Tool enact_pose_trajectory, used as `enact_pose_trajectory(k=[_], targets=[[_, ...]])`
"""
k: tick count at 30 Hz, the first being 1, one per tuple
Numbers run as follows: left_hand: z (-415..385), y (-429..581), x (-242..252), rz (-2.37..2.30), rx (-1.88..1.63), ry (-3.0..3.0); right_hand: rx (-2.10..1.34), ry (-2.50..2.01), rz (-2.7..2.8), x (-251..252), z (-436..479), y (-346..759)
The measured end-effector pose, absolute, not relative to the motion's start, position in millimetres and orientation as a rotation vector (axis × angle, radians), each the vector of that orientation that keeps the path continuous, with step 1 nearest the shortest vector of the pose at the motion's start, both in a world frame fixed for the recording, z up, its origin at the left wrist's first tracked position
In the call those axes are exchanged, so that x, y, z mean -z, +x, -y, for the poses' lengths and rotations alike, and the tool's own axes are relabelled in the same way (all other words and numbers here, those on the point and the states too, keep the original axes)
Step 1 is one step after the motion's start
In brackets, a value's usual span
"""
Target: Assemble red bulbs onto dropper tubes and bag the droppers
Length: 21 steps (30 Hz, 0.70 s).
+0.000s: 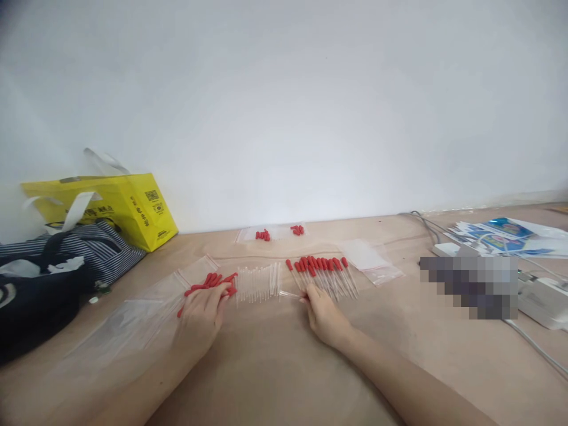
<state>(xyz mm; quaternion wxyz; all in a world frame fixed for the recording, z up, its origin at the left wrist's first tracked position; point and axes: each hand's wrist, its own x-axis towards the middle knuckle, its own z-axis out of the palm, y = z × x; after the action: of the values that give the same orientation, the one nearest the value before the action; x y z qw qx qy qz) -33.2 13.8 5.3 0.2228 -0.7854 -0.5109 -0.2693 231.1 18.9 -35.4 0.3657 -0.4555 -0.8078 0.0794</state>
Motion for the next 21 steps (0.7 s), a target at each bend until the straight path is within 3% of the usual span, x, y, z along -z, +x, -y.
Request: enact_pose_trajectory(k=[3,7,12,21], targets=[[-4.4,-19.3,1.3,1.28,0.948,-2.487,-0.203,-1.146,2.109,36.4,-9.4,235.5],[0.9,-8.1,8.2,1.25,0.88,-2.829,-0.172,-1.139,2.233,29.9,-1.7,229.5],[-2.7,-5.5,7.6,1.361,0.752,-2.755,-0.134,-1.129,2.275,23.2,5.6,218.3],[3.5,5.1,2.7,1.456,0.836,-2.731,-0.211,-1.12,2.184,25.1,11.4,204.1]])
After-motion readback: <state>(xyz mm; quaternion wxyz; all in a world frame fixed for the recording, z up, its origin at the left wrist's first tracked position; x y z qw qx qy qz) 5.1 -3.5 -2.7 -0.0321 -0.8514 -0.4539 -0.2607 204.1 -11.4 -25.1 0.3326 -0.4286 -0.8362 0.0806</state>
